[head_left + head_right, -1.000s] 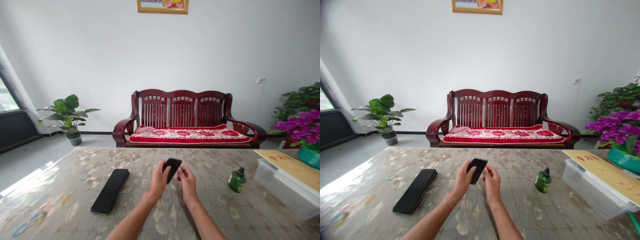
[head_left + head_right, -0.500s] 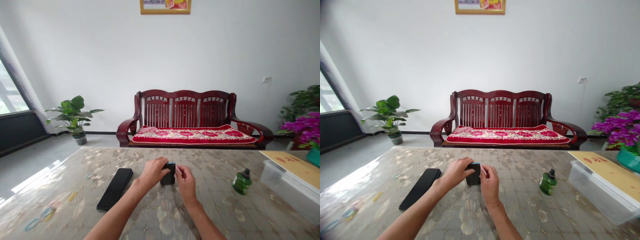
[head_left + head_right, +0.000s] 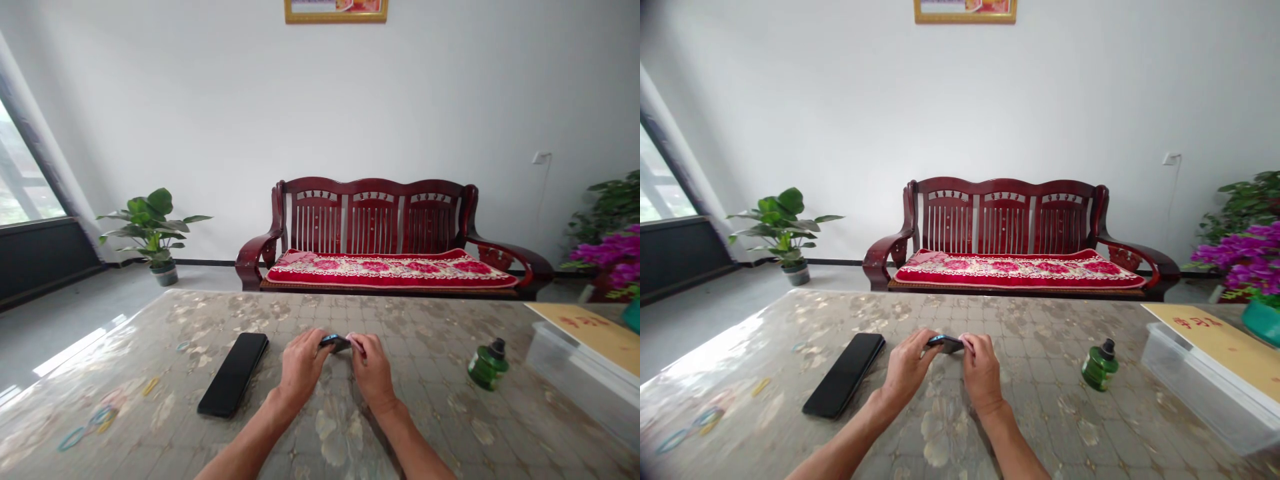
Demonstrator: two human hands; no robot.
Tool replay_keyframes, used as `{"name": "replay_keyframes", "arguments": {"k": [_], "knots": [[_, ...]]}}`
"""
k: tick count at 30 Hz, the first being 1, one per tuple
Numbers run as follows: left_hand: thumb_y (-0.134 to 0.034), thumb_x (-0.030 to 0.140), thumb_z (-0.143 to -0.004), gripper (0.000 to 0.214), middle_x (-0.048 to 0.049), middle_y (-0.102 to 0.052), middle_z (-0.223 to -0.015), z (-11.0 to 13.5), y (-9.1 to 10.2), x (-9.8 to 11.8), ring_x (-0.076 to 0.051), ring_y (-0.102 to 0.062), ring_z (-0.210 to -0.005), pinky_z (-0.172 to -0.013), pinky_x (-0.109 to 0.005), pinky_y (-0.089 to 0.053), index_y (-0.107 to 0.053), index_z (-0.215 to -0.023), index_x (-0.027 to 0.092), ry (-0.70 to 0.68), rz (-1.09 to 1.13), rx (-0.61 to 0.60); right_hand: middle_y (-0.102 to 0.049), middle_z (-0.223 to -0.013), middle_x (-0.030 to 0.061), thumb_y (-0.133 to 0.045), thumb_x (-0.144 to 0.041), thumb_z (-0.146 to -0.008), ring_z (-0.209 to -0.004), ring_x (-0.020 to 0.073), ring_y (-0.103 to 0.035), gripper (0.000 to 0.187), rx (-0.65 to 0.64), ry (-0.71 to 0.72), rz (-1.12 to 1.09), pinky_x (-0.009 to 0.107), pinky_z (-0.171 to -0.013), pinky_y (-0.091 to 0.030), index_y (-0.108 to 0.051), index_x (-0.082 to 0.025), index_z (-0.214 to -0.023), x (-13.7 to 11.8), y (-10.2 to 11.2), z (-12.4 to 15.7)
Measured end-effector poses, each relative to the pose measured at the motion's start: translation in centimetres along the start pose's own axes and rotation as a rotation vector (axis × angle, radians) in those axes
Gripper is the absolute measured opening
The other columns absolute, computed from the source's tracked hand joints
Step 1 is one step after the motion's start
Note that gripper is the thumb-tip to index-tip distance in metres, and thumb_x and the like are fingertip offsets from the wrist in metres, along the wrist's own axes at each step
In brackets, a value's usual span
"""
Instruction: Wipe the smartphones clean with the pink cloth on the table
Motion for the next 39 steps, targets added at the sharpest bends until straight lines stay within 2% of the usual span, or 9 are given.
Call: {"name": "replay_keyframes", "arguments": {"k": [4, 7, 14, 16, 24, 27, 33, 36, 39], "knots": [[-0.056, 0.029, -0.088, 0.009, -0.0003, -0.069, -0.081, 2.0, -0.2, -2.0, -0.018, -0.065, -0.075, -0.068, -0.025, -0.046, -0.062, -0.090, 0.023, 0.086, 0.131, 0.190, -0.065, -0.093, 0.0048, -0.045, -0.024, -0.096, -0.089, 0.0177, -0.064, 0.021, -0.007, -0.033, 0.063, 0.030, -0.079, -0.054, -0.066, -0.022, -0.097, 1.4, -0.1, 0.1], [-0.056, 0.033, -0.086, 0.013, 0.0006, -0.069, -0.078, 2.8, -0.5, -3.4, -0.018, -0.065, -0.071, -0.067, -0.026, -0.046, -0.063, -0.089, 0.023, 0.157, 0.209, 0.231, -0.065, -0.095, 0.0050, -0.043, -0.020, -0.096, -0.092, 0.0175, -0.064, 0.022, 0.005, 0.025, 0.041, 0.031, -0.081, -0.054, -0.064, -0.023, -0.101, -0.3, -0.1, 0.0], [-0.055, 0.039, -0.083, 0.018, 0.0013, -0.069, -0.075, 3.8, -2.2, -5.3, -0.019, -0.064, -0.071, -0.067, -0.026, -0.046, -0.061, -0.089, 0.023, 0.293, 0.377, 0.040, -0.066, -0.099, 0.0046, -0.045, -0.015, -0.099, -0.096, 0.0164, -0.063, 0.028, -0.150, 0.336, 0.075, 0.031, -0.087, -0.052, -0.063, -0.027, -0.116, -6.8, -2.2, 1.0], [-0.055, 0.039, -0.082, 0.018, 0.0014, -0.068, -0.074, 4.0, -2.5, -5.8, -0.019, -0.064, -0.070, -0.067, -0.026, -0.045, -0.061, -0.089, 0.023, 0.320, 0.367, 0.012, -0.066, -0.098, 0.0046, -0.045, -0.015, -0.099, -0.095, 0.0162, -0.062, 0.027, -0.154, 0.354, 0.130, 0.031, -0.087, -0.051, -0.064, -0.026, -0.114, -6.6, -2.3, 1.1], [-0.058, 0.031, -0.082, 0.010, 0.0046, -0.061, -0.064, 3.8, -3.3, -7.5, -0.017, -0.061, -0.065, -0.062, -0.023, -0.040, -0.058, -0.083, 0.022, 0.351, 0.247, -0.036, -0.064, -0.088, 0.0041, -0.044, -0.019, -0.100, -0.082, 0.0160, -0.062, 0.023, -0.035, 0.235, 0.327, 0.029, -0.079, -0.052, -0.066, -0.023, -0.104, -1.2, 0.8, -0.2], [-0.059, 0.030, -0.083, 0.007, 0.0046, -0.063, -0.067, 3.9, -3.7, -7.5, -0.017, -0.063, -0.068, -0.063, -0.022, -0.040, -0.057, -0.084, 0.022, 0.350, 0.216, -0.088, -0.064, -0.088, 0.0043, -0.045, -0.016, -0.099, -0.083, 0.0165, -0.062, 0.023, -0.054, 0.259, 0.351, 0.029, -0.079, -0.051, -0.066, -0.022, -0.104, -2.2, -0.1, 0.3], [-0.055, 0.029, -0.087, 0.005, 0.0044, -0.068, -0.076, 4.0, -4.0, -7.2, -0.016, -0.066, -0.075, -0.066, -0.021, -0.040, -0.058, -0.089, 0.025, 0.310, 0.240, -0.128, -0.066, -0.097, 0.0054, -0.049, -0.015, -0.097, -0.095, 0.0180, -0.062, 0.023, -0.187, 0.418, 0.286, 0.031, -0.086, -0.050, -0.065, -0.022, -0.112, -7.0, -3.9, 2.0], [-0.056, 0.028, -0.088, 0.005, 0.0046, -0.068, -0.076, 3.9, -4.0, -7.2, -0.016, -0.066, -0.075, -0.066, -0.021, -0.040, -0.058, -0.090, 0.024, 0.303, 0.232, -0.142, -0.066, -0.096, 0.0052, -0.049, -0.013, -0.097, -0.094, 0.0178, -0.062, 0.023, -0.179, 0.413, 0.274, 0.031, -0.085, -0.050, -0.066, -0.022, -0.108, -6.6, -3.4, 1.6], [-0.059, 0.027, -0.086, 0.004, 0.0047, -0.067, -0.073, 3.7, -3.9, -7.4, -0.016, -0.065, -0.072, -0.064, -0.021, -0.039, -0.059, -0.089, 0.024, 0.327, 0.194, -0.154, -0.065, -0.092, 0.0050, -0.046, -0.009, -0.096, -0.091, 0.0173, -0.062, 0.027, -0.086, 0.357, 0.302, 0.030, -0.083, -0.050, -0.067, -0.023, -0.105, -4.0, -1.1, 0.4]]}}
Point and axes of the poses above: each hand's wrist, its own z-axis away from the middle knuckle, its own y-axis out of the back of the hand, x = y × z, the point moved 7 cm from there along -z, towards the middle knuckle
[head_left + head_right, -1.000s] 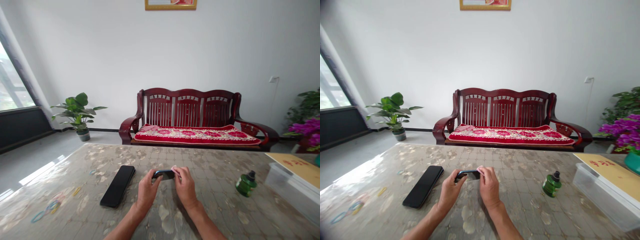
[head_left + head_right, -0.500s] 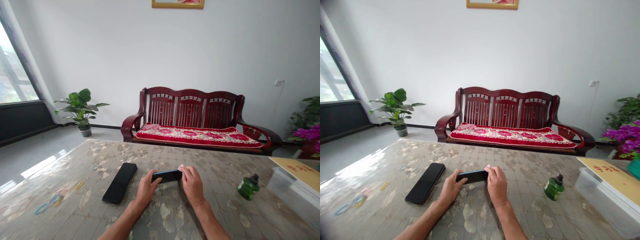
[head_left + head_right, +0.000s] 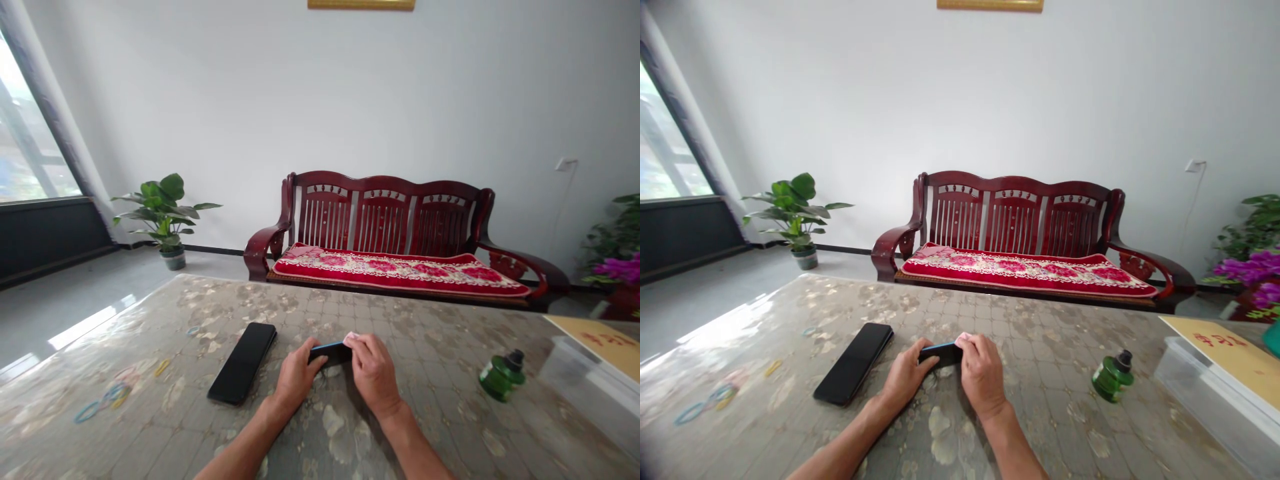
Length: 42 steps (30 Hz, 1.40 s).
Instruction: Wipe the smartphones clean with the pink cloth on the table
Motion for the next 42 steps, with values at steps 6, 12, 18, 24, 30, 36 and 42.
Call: {"name": "replay_keyframes", "arguments": {"k": [6, 12, 18, 24, 30, 36, 42], "knots": [[-0.062, 0.026, -0.086, 0.005, 0.0033, -0.067, -0.072, -0.4, -0.1, 0.1, -0.017, -0.065, -0.072, -0.063, -0.021, -0.039, -0.060, -0.089, 0.023, 0.018, -0.046, -0.023, -0.065, -0.092, 0.0058, -0.048, -0.012, -0.096, -0.091, 0.0179, -0.063, 0.025, 0.051, -0.039, 0.043, 0.031, -0.083, -0.051, -0.067, -0.022, -0.108, 2.6, 0.9, 0.6], [-0.059, 0.024, -0.087, 0.003, 0.0007, -0.069, -0.083, -0.3, 0.5, 1.3, -0.020, -0.065, -0.083, -0.070, -0.023, -0.040, -0.061, -0.090, 0.024, -0.070, -0.140, -0.049, -0.066, -0.095, 0.0057, -0.047, -0.012, -0.096, -0.093, 0.0173, -0.063, 0.027, -0.050, -0.019, -0.047, 0.030, -0.085, -0.051, -0.067, -0.024, -0.111, -0.7, -0.8, 0.2], [-0.061, 0.023, -0.087, 0.007, -0.0039, -0.070, -0.090, -0.8, 1.2, 3.1, -0.024, -0.064, -0.091, -0.080, -0.029, -0.042, -0.060, -0.094, 0.023, -0.164, -0.399, -0.112, -0.066, -0.092, 0.0066, -0.048, -0.018, -0.094, -0.088, 0.0171, -0.064, 0.022, 0.131, -0.242, -0.138, 0.028, -0.079, -0.053, -0.069, -0.021, -0.101, 4.4, 0.7, 0.8], [-0.058, 0.021, -0.089, 0.008, -0.0057, -0.071, -0.095, -1.2, 1.0, 4.4, -0.025, -0.065, -0.096, -0.086, -0.031, -0.041, -0.058, -0.097, 0.022, -0.179, -0.513, -0.220, -0.069, -0.088, 0.0080, -0.052, -0.033, -0.091, -0.080, 0.0192, -0.065, 0.025, 0.164, -0.472, -0.192, 0.030, -0.072, -0.052, -0.072, -0.019, -0.095, 7.9, 0.0, 2.2], [-0.058, 0.022, -0.089, 0.014, -0.0050, -0.069, -0.101, -1.2, 0.8, 3.5, -0.024, -0.065, -0.097, -0.082, -0.029, -0.043, -0.058, -0.103, 0.023, -0.121, -0.429, -0.222, -0.070, -0.080, 0.0074, -0.050, -0.037, -0.089, -0.074, 0.0208, -0.065, 0.030, 0.068, -0.558, -0.172, 0.030, -0.068, -0.051, -0.074, -0.021, -0.086, 9.0, -1.3, 3.5], [-0.059, 0.013, -0.081, 0.040, -0.0046, -0.068, -0.114, -2.3, 0.2, 2.0, -0.022, -0.062, -0.108, -0.092, -0.029, -0.044, -0.058, -0.119, 0.024, -0.126, -0.129, -0.218, -0.069, -0.084, 0.0077, -0.052, -0.041, -0.090, -0.076, 0.0206, -0.064, 0.030, 0.154, -0.568, -0.133, 0.030, -0.070, -0.050, -0.073, -0.020, -0.090, 9.7, -0.2, 3.2], [-0.060, 0.012, -0.074, 0.050, -0.0080, -0.066, -0.118, -4.1, -0.4, 0.9, -0.025, -0.060, -0.111, -0.098, -0.033, -0.043, -0.060, -0.123, 0.021, -0.177, -0.079, -0.284, -0.068, -0.091, 0.0052, -0.049, -0.030, -0.092, -0.083, 0.0175, -0.064, 0.024, 0.101, -0.451, -0.078, 0.027, -0.073, -0.049, -0.072, -0.022, -0.096, 8.5, -1.2, 2.6]]}}
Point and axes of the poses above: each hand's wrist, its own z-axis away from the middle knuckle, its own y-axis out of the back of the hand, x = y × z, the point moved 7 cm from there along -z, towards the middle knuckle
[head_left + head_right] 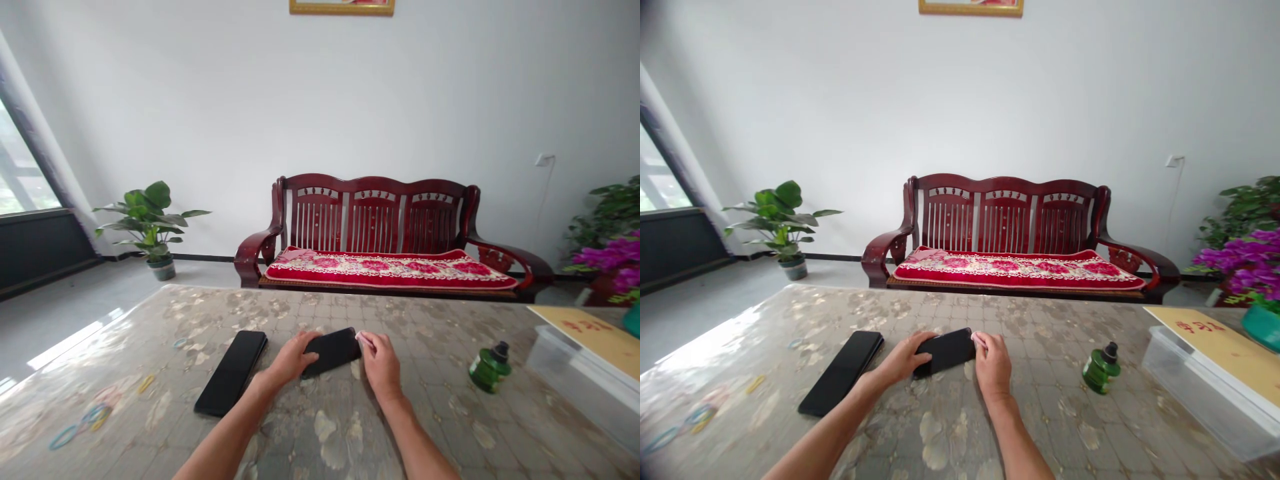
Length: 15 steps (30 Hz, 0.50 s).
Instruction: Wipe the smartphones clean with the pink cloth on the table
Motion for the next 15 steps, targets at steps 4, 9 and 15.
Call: {"name": "replay_keyframes", "arguments": {"k": [4, 9, 15], "knots": [[-0.058, 0.012, -0.073, 0.051, -0.0074, -0.065, -0.115, -0.7, -0.6, -0.4, -0.024, -0.058, -0.112, -0.100, -0.033, -0.042, -0.061, -0.123, 0.021, -0.048, -0.029, -0.040, -0.067, -0.090, 0.0031, -0.050, -0.016, -0.090, -0.086, 0.0171, -0.063, 0.023, -0.096, 0.103, 0.075, 0.027, -0.077, -0.048, -0.070, -0.025, -0.095, -1.2, -1.0, 0.5], [-0.056, 0.015, -0.078, 0.049, -0.0079, -0.060, -0.115, -0.6, -1.8, -1.1, -0.024, -0.054, -0.112, -0.102, -0.036, -0.040, -0.058, -0.127, 0.021, -0.037, -0.071, -0.017, -0.063, -0.083, 0.0021, -0.053, -0.007, -0.085, -0.083, 0.0185, -0.060, 0.025, -0.167, 0.226, 0.182, 0.027, -0.073, -0.047, -0.069, -0.027, -0.089, -2.7, -1.4, 1.0], [-0.079, 0.036, -0.064, 0.075, -0.0071, -0.051, -0.122, 0.2, -2.2, -0.7, -0.030, -0.047, -0.116, -0.103, -0.042, -0.038, -0.053, -0.133, 0.027, -0.034, -0.078, -0.030, -0.061, -0.084, 0.0033, -0.051, -0.006, -0.086, -0.081, 0.0191, -0.060, 0.025, -0.208, 0.275, 0.196, 0.027, -0.070, -0.049, -0.066, -0.026, -0.089, -3.3, -1.3, 1.4]]}}
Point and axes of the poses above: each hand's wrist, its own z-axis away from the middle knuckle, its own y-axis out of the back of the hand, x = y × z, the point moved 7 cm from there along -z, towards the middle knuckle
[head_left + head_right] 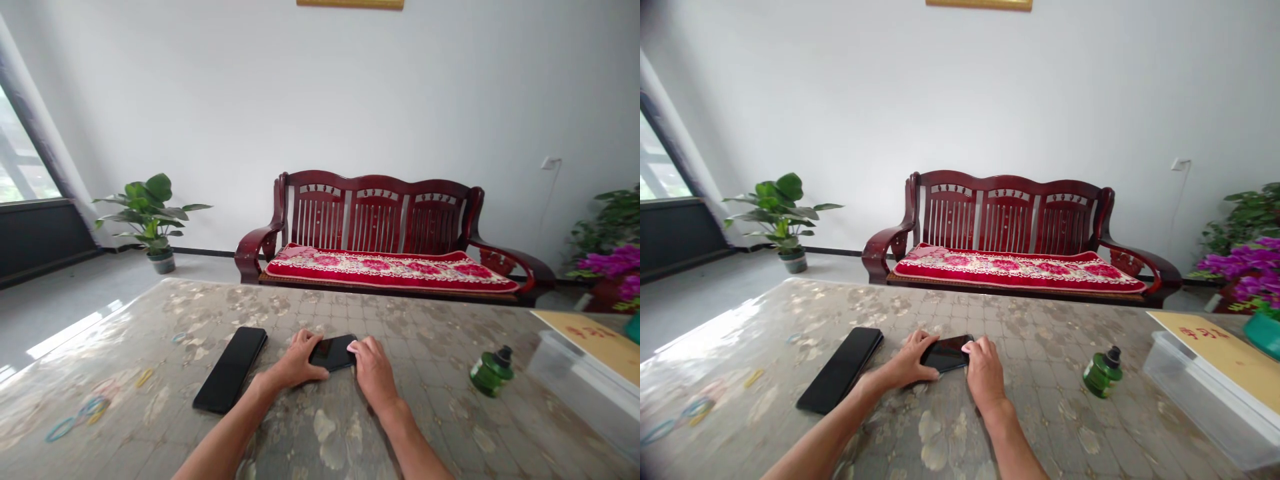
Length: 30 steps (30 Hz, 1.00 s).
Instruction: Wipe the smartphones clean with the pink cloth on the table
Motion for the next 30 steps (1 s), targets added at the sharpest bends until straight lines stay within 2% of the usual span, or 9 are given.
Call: {"name": "replay_keyframes", "arguments": {"k": [3, 9, 15, 19, 24, 27, 30], "knots": [[-0.084, 0.037, -0.054, 0.090, -0.0075, -0.049, -0.122, 0.5, 0.2, 0.9, -0.031, -0.046, -0.115, -0.103, -0.042, -0.038, -0.050, -0.137, 0.027, 0.000, -0.037, -0.033, -0.061, -0.083, 0.0037, -0.048, -0.005, -0.086, -0.079, 0.0196, -0.060, 0.027, -0.011, 0.013, 0.001, 0.028, -0.070, -0.049, -0.065, -0.026, -0.088, -0.4, 0.4, 0.3], [-0.081, 0.041, -0.059, 0.075, -0.0083, -0.053, -0.120, 1.8, 0.6, 1.9, -0.032, -0.047, -0.113, -0.100, -0.042, -0.036, -0.057, -0.128, 0.026, 0.037, -0.152, -0.051, -0.061, -0.082, 0.0041, -0.047, -0.004, -0.087, -0.077, 0.0192, -0.061, 0.027, -0.094, 0.009, 0.033, 0.027, -0.068, -0.047, -0.064, -0.025, -0.083, -0.7, 0.6, 1.0], [-0.082, 0.043, -0.061, 0.074, -0.0092, -0.055, -0.121, 2.0, 0.6, 2.1, -0.031, -0.049, -0.112, -0.099, -0.041, -0.036, -0.058, -0.128, 0.024, 0.024, -0.170, -0.060, -0.062, -0.080, 0.0039, -0.049, -0.005, -0.087, -0.076, 0.0196, -0.061, 0.028, -0.101, 0.030, 0.126, 0.027, -0.067, -0.045, -0.067, -0.026, -0.081, 0.3, -0.5, -0.8], [-0.083, 0.046, -0.059, 0.077, -0.0091, -0.055, -0.121, 2.2, 0.8, 1.8, -0.032, -0.049, -0.113, -0.099, -0.041, -0.037, -0.057, -0.128, 0.025, 0.015, -0.180, -0.046, -0.063, -0.081, 0.0040, -0.050, -0.006, -0.089, -0.078, 0.0199, -0.060, 0.027, -0.125, 0.052, 0.181, 0.028, -0.068, -0.044, -0.068, -0.026, -0.083, 0.7, -1.0, -1.2], [-0.083, 0.045, -0.058, 0.072, -0.0101, -0.054, -0.120, 3.5, 1.9, 0.1, -0.033, -0.049, -0.111, -0.096, -0.040, -0.038, -0.058, -0.121, 0.023, 0.136, -0.193, 0.033, -0.064, -0.087, 0.0043, -0.049, -0.010, -0.093, -0.086, 0.0199, -0.058, 0.025, -0.253, -0.017, 0.209, 0.028, -0.076, -0.041, -0.070, -0.024, -0.089, 0.9, -0.6, -0.7], [-0.082, 0.044, -0.060, 0.063, -0.0074, -0.055, -0.118, 3.9, 2.2, -0.2, -0.031, -0.049, -0.111, -0.094, -0.038, -0.039, -0.059, -0.116, 0.025, 0.136, -0.157, 0.035, -0.065, -0.092, 0.0052, -0.047, -0.010, -0.094, -0.092, 0.0202, -0.057, 0.027, -0.347, -0.087, 0.240, 0.027, -0.081, -0.039, -0.071, -0.022, -0.092, -0.1, -1.0, -1.0], [-0.082, 0.042, -0.059, 0.061, -0.0069, -0.055, -0.118, 3.9, 2.3, -0.2, -0.031, -0.049, -0.111, -0.094, -0.038, -0.038, -0.059, -0.113, 0.025, 0.140, -0.139, 0.057, -0.064, -0.097, 0.0058, -0.047, -0.010, -0.094, -0.095, 0.0205, -0.056, 0.027, -0.413, -0.094, 0.230, 0.027, -0.084, -0.038, -0.071, -0.022, -0.097, -3.0, -2.4, -1.5]]}}
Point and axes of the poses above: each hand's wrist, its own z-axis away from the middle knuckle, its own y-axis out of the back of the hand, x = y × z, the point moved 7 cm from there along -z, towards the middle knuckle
